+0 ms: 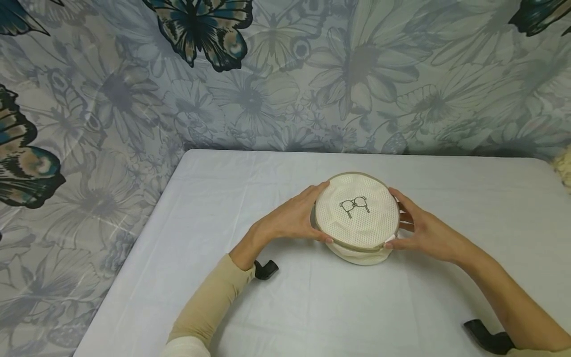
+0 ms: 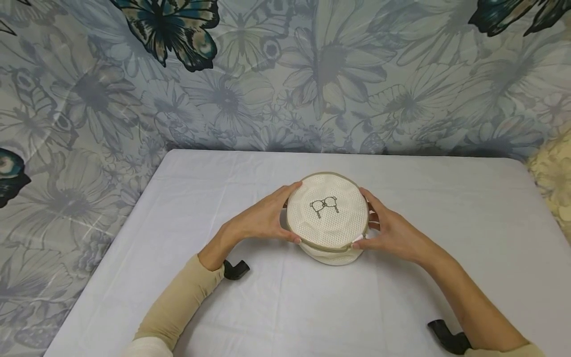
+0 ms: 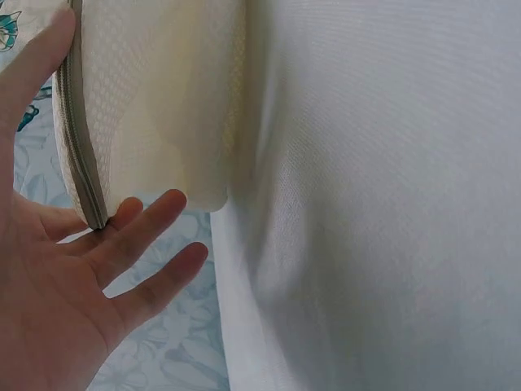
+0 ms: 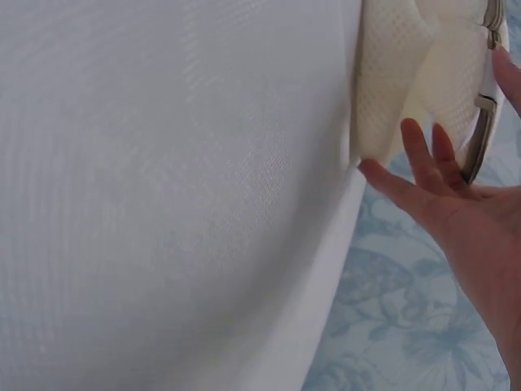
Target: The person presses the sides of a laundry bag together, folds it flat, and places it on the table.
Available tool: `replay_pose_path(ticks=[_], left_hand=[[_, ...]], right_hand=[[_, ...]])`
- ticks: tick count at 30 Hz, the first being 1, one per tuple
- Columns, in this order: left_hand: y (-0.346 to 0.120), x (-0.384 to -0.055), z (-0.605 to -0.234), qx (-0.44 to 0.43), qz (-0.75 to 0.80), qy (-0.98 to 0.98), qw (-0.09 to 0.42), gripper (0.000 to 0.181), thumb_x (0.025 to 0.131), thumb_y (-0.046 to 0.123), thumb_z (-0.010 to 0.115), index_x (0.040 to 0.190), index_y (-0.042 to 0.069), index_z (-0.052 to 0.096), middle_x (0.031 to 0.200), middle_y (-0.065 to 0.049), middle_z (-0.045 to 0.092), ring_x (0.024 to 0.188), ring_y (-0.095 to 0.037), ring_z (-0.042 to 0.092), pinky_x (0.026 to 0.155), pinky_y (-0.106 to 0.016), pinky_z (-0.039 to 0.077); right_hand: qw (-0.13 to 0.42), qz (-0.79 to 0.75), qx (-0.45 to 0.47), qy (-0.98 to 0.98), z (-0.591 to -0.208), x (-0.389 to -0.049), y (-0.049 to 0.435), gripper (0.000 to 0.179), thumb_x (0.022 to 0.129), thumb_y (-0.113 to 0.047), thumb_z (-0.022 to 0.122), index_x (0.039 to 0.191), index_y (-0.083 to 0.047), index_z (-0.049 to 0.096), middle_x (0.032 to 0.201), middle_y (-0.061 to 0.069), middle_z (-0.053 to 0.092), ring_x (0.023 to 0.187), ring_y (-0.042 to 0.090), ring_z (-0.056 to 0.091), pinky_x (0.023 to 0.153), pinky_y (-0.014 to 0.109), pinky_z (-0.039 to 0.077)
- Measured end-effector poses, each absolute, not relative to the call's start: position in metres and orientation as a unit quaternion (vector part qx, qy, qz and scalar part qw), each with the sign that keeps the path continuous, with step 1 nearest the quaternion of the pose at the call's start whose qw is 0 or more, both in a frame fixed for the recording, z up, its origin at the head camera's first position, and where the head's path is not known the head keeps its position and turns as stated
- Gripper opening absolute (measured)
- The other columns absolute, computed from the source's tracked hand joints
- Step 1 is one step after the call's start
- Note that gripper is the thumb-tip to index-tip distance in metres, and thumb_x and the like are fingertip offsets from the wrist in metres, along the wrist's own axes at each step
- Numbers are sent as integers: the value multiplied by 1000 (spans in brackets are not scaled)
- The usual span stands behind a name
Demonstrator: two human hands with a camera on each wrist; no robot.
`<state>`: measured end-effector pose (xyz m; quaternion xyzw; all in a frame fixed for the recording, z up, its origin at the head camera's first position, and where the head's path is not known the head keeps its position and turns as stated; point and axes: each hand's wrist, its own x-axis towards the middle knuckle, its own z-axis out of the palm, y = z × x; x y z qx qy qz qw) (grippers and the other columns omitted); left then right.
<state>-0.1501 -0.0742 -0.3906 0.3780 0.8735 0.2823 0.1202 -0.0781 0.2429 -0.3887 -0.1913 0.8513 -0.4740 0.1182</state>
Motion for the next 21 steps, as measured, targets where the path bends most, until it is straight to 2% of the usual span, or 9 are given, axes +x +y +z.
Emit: replay_pose_path(ticks=[5,9,12,17,21], left_hand=[[-74,-153,-392,379,286,871,125,131,66,56,88,160,10,9,158,-9,29,144,-19,31,116,-32,29],[-73,-153,-392,378,289,869,133,131,66,56,88,160,11,9,159,-9,27,145,-19,29,117,-32,27],[-72,-154,-393,380,290,867,138,132,66,56,88,160,10,9,160,-9,26,146,-19,28,117,-32,27],[-72,-155,-394,383,293,864,142,131,66,55,88,160,10,8,162,-8,23,147,-19,26,118,-31,25],[-73,-157,-396,375,315,860,143,129,66,51,90,160,12,11,160,-6,28,141,-18,37,115,-30,31]], right_hand=[[132,-481,-177,849,-388,-78,242,116,79,-22,86,161,-13,4,158,24,23,132,47,43,96,7,39],[141,-476,-163,853,-387,-79,243,114,82,-22,83,161,-14,2,159,24,20,134,49,41,102,31,45],[148,-472,-156,855,-387,-80,243,114,83,-24,83,160,-11,0,159,25,20,134,49,40,102,48,40],[149,-467,-149,859,-388,-81,242,114,81,-26,85,159,-6,4,148,28,35,131,45,45,103,48,40],[142,-454,-145,868,-388,-83,242,112,80,-27,86,157,-4,9,128,21,53,120,26,54,103,42,42]])
